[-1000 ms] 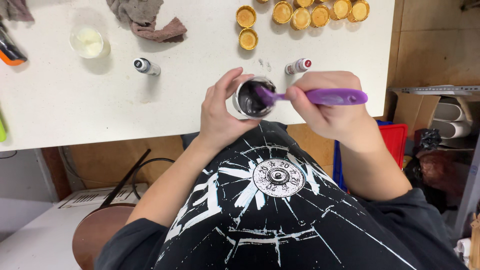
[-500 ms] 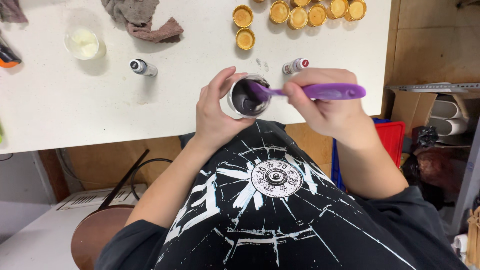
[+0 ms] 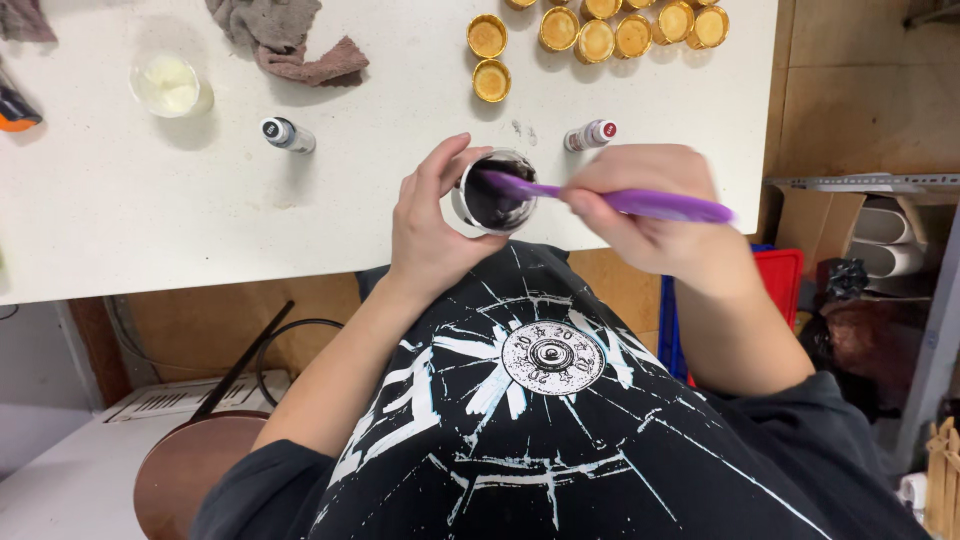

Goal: The person stirs a dark viscous substance in a small container using a purple plastic spoon. They add a small amount of liquid from a silver bottle and continue stirring to blend the contents.

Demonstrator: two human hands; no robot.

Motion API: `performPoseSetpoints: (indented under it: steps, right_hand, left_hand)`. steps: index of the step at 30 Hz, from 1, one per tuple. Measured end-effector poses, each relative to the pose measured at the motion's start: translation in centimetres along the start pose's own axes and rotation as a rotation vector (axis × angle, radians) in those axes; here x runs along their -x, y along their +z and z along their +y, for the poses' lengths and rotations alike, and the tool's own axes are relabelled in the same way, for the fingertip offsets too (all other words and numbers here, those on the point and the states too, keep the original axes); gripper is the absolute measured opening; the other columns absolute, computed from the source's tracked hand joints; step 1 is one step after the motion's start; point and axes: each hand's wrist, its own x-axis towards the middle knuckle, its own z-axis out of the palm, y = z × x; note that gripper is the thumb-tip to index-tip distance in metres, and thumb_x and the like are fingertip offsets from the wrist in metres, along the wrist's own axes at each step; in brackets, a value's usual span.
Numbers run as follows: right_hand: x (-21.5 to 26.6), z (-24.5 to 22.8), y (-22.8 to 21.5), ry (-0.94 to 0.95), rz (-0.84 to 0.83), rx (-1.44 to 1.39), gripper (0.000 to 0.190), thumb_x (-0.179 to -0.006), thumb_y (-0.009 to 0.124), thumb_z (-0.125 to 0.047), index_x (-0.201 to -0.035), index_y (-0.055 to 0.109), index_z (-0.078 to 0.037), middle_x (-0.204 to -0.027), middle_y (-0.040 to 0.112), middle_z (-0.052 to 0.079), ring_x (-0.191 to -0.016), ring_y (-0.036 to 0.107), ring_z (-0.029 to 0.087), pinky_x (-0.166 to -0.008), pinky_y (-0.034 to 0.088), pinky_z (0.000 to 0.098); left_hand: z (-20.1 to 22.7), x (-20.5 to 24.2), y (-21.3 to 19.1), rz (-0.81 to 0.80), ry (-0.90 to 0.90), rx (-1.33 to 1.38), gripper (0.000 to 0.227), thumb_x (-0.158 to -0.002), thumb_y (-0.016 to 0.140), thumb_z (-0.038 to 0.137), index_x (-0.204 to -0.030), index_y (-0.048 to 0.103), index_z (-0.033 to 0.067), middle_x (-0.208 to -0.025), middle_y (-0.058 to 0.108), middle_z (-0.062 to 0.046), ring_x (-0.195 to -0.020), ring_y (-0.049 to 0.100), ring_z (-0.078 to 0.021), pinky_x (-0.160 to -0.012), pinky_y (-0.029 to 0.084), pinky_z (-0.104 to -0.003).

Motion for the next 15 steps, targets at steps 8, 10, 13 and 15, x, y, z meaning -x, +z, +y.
performPoseSetpoints:
  steps: [8, 10, 13, 15]
  right_hand:
    - [1.1, 0.3, -0.9, -0.192, -0.048, 0.102, 0.009, -0.091, 0.075, 0.0, -0.097, 0.069, -0.002, -0.081, 0.066, 0.01, -0.07, 0.066, 0.026, -0.06, 0.05, 0.0357]
    - [1.5, 0.9, -0.5, -0.153, -0.04, 0.086, 0.008, -0.092, 0.075, 0.0, -0.096, 0.069, -0.002, -0.081, 0.066, 0.01, -0.069, 0.065, 0.025, -0.06, 0.049, 0.0353]
    - [1.8, 2.8, 0.3, -0.023, -0.014, -0.087, 0.005, -0.099, 0.071, -0.001, -0.095, 0.068, -0.001, -0.081, 0.068, 0.01, -0.066, 0.064, 0.019, -0.058, 0.048, 0.0315]
    - [1.9, 4.7, 0.8, 0.097, 0.032, -0.335, 0.011, -0.107, 0.064, -0.004, -0.098, 0.068, -0.001, -0.088, 0.071, 0.009, -0.067, 0.066, 0.014, -0.058, 0.052, 0.0256]
  left_hand:
    - [0.3, -0.2, 0.2, 0.048, 0.0, -0.025, 0.092, -0.067, 0.094, 0.012, -0.144, 0.045, 0.0102, -0.131, 0.07, -0.005, -0.119, 0.064, -0.0253, -0.106, 0.048, -0.036]
    - [0.3, -0.1, 0.2, 0.064, 0.014, -0.029, 0.091, -0.067, 0.095, 0.012, -0.143, 0.046, 0.0101, -0.13, 0.07, -0.005, -0.118, 0.064, -0.0257, -0.105, 0.049, -0.037]
    - [0.3, 0.0, 0.5, 0.073, 0.05, -0.001, 0.088, -0.07, 0.095, 0.009, -0.143, 0.046, 0.0093, -0.131, 0.069, -0.006, -0.122, 0.064, -0.0259, -0.107, 0.053, -0.036]
    - [0.4, 0.2, 0.4, 0.07, 0.046, 0.062, 0.088, -0.071, 0.095, 0.007, -0.144, 0.046, 0.0085, -0.132, 0.068, -0.008, -0.124, 0.064, -0.0254, -0.11, 0.056, -0.034]
